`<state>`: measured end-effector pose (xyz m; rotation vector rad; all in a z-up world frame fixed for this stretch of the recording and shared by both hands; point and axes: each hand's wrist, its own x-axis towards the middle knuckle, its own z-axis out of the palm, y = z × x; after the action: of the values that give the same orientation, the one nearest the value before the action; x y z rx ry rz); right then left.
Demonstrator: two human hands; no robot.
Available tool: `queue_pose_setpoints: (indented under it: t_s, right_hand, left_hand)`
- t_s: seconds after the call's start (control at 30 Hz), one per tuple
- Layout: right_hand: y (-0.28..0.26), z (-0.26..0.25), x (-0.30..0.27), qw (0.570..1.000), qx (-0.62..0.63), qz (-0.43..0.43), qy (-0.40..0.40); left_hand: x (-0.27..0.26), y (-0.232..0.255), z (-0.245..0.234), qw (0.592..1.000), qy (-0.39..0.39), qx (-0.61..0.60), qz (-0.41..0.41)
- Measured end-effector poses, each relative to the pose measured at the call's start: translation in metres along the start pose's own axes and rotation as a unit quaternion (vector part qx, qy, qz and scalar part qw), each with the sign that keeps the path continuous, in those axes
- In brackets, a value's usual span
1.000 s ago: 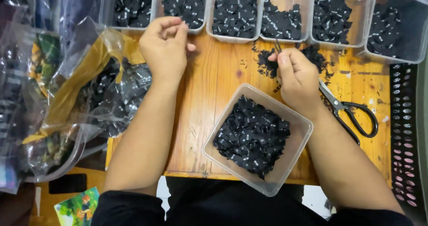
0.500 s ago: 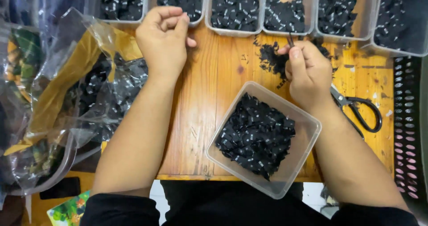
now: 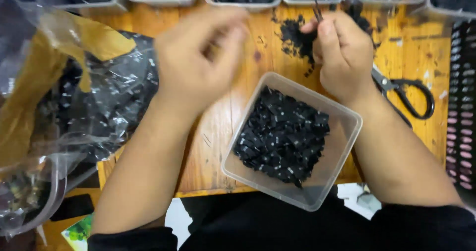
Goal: Trimming excess material from small black labels using snips and sorting them into a plastic container.
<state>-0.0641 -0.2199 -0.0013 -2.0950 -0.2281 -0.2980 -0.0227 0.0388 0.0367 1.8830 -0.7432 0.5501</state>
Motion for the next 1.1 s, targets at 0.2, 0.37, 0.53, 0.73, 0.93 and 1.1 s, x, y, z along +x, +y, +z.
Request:
queue_pose_setpoints:
  t_s: [0.2,0.37,0.53,0.73,0.93,1.1]
  right_hand:
    - [-0.012,-0.007,0.003,0.989,-0.126,-0.036,-0.061]
    - [-0.02,-0.01,0.0,0.963,-0.232,-0.068,-0.114]
    - [0.01,-0.014,-0.007,0.911,-0.37,-0.12,-0.134]
    - [0.018,-0.009,-0.001,0.935,-0.307,-0.07,-0.16]
    - [0.01,-0.015,-0.001,0.944,-0.264,-0.136,-0.146]
    - [0.002,-0.019,0.001,0.952,-0.24,-0.118,-0.148]
  left_hand:
    - [-0.012,0.052,0.003,0.963,-0.243,-0.039,0.106]
    - [-0.02,0.063,0.008,0.945,-0.288,0.072,0.136]
    - [-0.026,0.077,0.015,0.887,-0.38,0.202,0.167]
    - [-0.03,0.085,0.02,0.838,-0.422,0.309,0.157]
    - [-0.036,0.082,0.028,0.834,-0.418,0.333,0.14]
    - [-0.033,0.083,0.028,0.848,-0.407,0.31,0.138]
